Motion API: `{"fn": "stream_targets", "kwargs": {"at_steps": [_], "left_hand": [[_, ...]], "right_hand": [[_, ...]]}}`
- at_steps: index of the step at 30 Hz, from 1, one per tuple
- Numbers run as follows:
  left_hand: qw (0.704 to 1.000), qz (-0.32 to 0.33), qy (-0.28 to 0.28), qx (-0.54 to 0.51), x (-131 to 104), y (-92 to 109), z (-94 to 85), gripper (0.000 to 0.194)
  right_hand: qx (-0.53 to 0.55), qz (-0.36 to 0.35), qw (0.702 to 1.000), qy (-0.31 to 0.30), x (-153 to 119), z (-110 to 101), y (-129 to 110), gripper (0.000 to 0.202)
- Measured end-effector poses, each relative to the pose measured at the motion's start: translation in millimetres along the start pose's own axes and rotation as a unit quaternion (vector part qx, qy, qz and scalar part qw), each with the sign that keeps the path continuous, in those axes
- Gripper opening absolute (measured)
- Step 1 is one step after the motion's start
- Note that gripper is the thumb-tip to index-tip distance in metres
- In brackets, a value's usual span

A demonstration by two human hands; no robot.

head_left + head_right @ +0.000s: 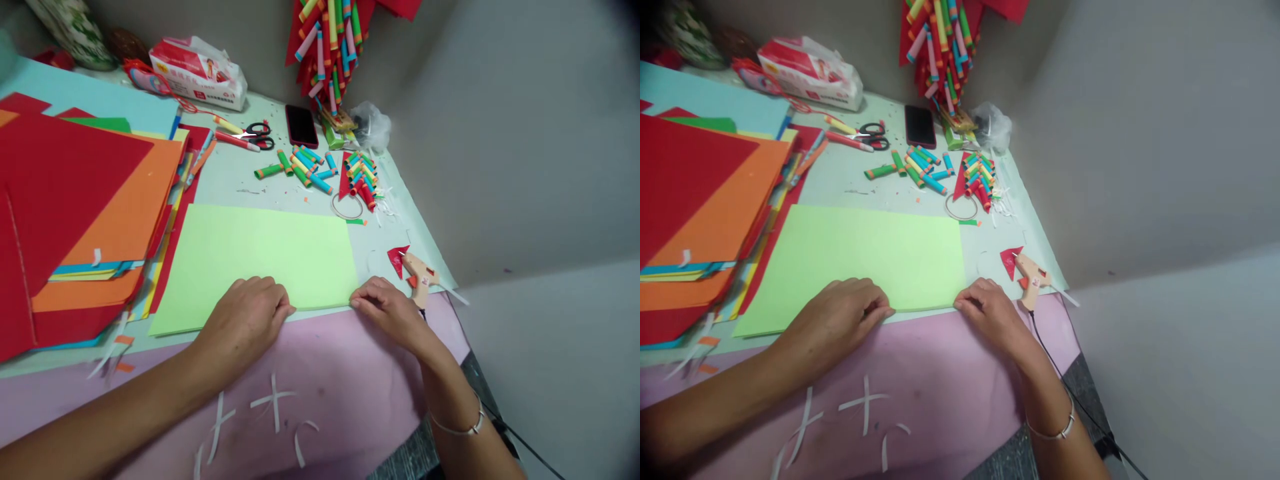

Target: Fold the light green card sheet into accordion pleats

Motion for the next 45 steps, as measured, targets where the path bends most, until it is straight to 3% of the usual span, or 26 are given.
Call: {"fn": "stream_targets", "kwargs": {"at_steps": [10, 21, 28, 35, 45], "left_hand": [[0.998, 0.053, 0.021, 0.007, -12.8, -8.0, 6.8, 0.021], [1.000, 0.011, 0.000, 0.003, -4.7, -6.2, 0.1, 0.022], [0.993, -0.091, -0.080, -0.001, 3.9, 0.1, -10.6, 0.021], [0.983, -0.146, -0.108, -0.001, 6.6, 7.1, -16.2, 0.020], [0.987, -0.122, -0.099, -0.031, 2.6, -2.3, -14.2, 0.021]], "right_hand": [[-0.047, -0.046, 0.994, 0.088, -14.2, 11.0, 1.0, 0.013], [-0.006, 0.026, 1.000, -0.010, 0.0, 1.2, -2.5, 0.017], [0.008, 0.053, 0.995, -0.081, 2.5, -3.0, -1.8, 0.019], [0.025, 0.073, 0.993, -0.089, 3.9, -2.2, 2.3, 0.017], [0.044, 0.099, 0.990, -0.096, 5.3, 0.4, 4.8, 0.016]]}}
Point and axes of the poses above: each hand's wrist, its own x-axis towards the middle knuckle, its own z-axis out of the palm, y = z × x, the point moved 1 cm from there along x, towards the middle knuckle, and after that the axes turned 14 degrees about -x, right-handed, at the moved point
